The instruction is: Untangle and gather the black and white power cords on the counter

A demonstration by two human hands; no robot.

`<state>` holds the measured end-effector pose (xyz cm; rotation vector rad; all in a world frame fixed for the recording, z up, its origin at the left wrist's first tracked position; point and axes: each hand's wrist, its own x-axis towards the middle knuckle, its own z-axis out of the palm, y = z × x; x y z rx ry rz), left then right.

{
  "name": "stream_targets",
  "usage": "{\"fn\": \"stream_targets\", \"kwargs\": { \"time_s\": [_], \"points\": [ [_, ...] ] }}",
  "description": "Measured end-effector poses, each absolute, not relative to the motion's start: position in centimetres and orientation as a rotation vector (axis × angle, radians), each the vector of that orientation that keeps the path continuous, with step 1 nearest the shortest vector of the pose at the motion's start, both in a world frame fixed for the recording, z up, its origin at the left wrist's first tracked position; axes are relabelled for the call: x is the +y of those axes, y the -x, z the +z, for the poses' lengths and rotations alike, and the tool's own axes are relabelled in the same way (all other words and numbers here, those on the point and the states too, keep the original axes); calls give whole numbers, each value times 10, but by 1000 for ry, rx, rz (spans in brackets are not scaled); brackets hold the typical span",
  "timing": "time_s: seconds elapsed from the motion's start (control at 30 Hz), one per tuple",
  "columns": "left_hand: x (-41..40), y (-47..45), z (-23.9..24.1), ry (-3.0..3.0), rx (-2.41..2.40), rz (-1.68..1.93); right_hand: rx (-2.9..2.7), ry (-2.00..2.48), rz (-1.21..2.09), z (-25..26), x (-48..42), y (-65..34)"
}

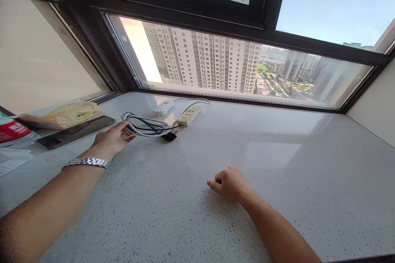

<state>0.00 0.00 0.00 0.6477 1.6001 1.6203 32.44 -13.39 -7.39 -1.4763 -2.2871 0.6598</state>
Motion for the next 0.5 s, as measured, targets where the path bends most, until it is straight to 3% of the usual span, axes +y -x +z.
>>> {"fn": "stream_targets", "kwargs": {
  "time_s": [0.27, 0.5],
  "points": [
    [-38, -61, -16, -1184, 1189, 1427, -2244, 1506, 631, -78, -133, -324],
    [-79, -120, -42, -1980, 1360, 1005, -1734, 1333, 667, -78, -129, -310]
  ]
}}
